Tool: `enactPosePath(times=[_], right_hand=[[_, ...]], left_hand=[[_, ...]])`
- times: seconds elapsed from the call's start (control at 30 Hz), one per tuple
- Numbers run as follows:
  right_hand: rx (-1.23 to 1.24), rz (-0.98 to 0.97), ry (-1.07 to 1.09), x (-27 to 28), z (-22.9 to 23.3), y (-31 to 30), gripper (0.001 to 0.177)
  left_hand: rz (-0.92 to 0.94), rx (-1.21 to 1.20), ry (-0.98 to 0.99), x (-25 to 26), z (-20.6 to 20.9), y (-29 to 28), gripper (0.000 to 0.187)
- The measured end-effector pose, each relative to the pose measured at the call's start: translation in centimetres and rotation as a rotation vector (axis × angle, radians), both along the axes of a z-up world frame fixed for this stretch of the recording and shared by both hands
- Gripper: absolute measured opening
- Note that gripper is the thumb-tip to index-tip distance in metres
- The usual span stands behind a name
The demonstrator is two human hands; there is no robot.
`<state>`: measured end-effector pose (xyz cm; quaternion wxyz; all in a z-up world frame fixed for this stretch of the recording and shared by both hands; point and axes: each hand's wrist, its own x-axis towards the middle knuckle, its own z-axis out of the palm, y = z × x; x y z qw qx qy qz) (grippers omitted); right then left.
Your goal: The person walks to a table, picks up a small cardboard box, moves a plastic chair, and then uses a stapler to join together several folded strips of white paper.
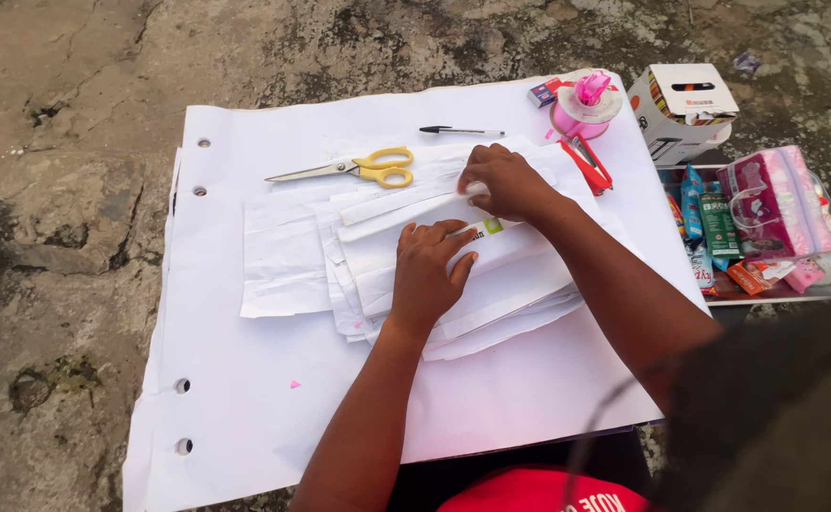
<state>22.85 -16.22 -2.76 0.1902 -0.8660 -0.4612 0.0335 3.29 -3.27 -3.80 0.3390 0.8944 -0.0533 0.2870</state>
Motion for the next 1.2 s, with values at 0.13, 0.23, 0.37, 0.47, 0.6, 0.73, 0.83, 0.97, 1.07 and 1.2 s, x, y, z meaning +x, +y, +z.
enactPosePath(times=[0.13,0.23,0.37,0.47,0.6,0.73,0.83,0.97,1.07,1.2], right_hand=[[-0.009,-0.036,-0.015,-0.3,0.4,0.3,0.023],[0.059,-0.049,0.062,-0.4,1.0,0.2,0.041],[0.176,0.050,0.138,0.1,2.0,-0.8,0.050],[0.143,0.020,0.145,0.3,1.9,-1.1,0.029],[0.151,0.031,0.089,-0.5,2.2,-1.6,0.017],[0.197,0.034,0.022,-2.3,3.0,-2.5,0.018],[0.252,0.081,-0.038,-3.8,3.8,-3.2,0.020],[0.264,0.098,-0.102,-5.7,4.5,-3.9,0.021],[0.274,0.106,-0.162,-6.7,4.4,-4.2,0.021],[0.356,0.121,-0.266,-7.7,3.5,-4.7,0.021]], left_hand=[[-0.002,-0.007,-0.001,0.0,0.0,0.0,0.027],[-0.006,0.004,-0.019,0.0,0.0,0.0,0.029],[-0.024,-0.022,-0.035,0.0,-0.1,0.1,0.030],[-0.036,-0.030,-0.051,0.0,-0.2,0.1,0.030],[-0.016,-0.010,-0.039,-0.2,0.6,0.0,0.030],[0.070,0.116,0.008,-0.7,2.0,-0.6,0.023],[0.107,0.172,-0.040,-0.8,2.9,-0.9,0.017],[0.136,0.158,-0.041,-0.7,3.1,-1.2,0.027],[0.141,0.094,0.004,-0.7,2.8,-1.1,0.037],[0.154,0.039,0.038,-0.8,2.8,-1.0,0.052]])
